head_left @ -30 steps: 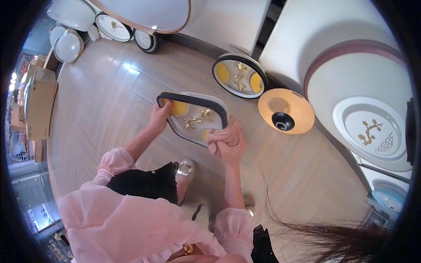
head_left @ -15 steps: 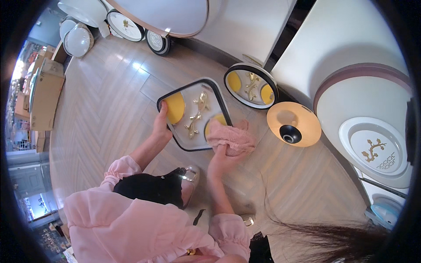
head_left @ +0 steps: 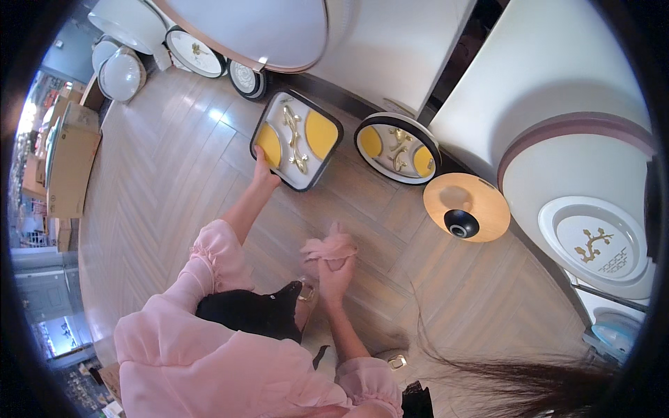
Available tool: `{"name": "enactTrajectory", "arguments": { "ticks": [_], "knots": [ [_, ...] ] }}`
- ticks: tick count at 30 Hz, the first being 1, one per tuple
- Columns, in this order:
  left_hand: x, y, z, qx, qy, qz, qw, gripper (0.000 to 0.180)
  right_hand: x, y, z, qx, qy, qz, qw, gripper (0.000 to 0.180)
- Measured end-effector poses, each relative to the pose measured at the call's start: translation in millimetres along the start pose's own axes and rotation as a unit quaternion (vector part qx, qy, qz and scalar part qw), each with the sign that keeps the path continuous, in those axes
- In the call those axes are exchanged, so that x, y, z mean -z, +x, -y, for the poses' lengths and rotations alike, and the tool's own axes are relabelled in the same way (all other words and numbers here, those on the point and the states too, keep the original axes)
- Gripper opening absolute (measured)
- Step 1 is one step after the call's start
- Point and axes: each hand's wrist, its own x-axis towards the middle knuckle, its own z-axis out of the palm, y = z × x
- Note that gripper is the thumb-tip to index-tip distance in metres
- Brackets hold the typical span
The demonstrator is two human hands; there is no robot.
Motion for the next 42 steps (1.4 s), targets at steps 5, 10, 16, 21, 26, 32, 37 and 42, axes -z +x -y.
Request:
{"name": "enactTrajectory", "arguments": {
  "ticks": [5,10,16,21,26,32,37,42],
  "knots": [
    [-28.5,28.1,7.5,-0.017,0.006,0.011,1.000,0.066,18.3,6.3,-5.2,-0.040,0.040,-0.049,0.997,0.055],
    [-37.0,57.0,5.9,-0.009,0.017,0.060,0.998,0.071,21.2,-4.7,-28.4,-0.034,0.013,-0.060,0.998,0.061],
    [-58.4,58.2,25.5,-0.010,0.011,-0.006,1.000,0.072,24.2,-6.6,-17.9,-0.058,0.068,-0.060,0.994,0.056],
    [-60.9,74.2,27.0,-0.047,-0.029,0.011,0.998,0.070,26.4,-11.5,-23.1,-0.061,0.073,-0.067,0.993,0.055],
    [-78.1,68.2,28.3,-0.026,-0.038,-0.008,0.999,0.069,33.6,-9.0,-25.2,-0.078,0.055,-0.069,0.993,0.056],
    [-65.3,95.4,29.7,-0.087,0.005,-0.069,0.994,0.072,31.1,-7.9,-18.5,-0.063,0.058,-0.072,0.994,0.055],
    [-83.5,83.3,37.5,-0.158,0.099,-0.286,0.940,0.062,35.3,-8.4,-23.0,-0.053,0.045,-0.061,0.996,0.055],
    [-114.3,51.9,27.3,-0.051,0.271,-0.397,0.876,0.043,37.6,-6.0,-7.2,-0.076,0.074,-0.076,0.991,0.052]
  ]
}}
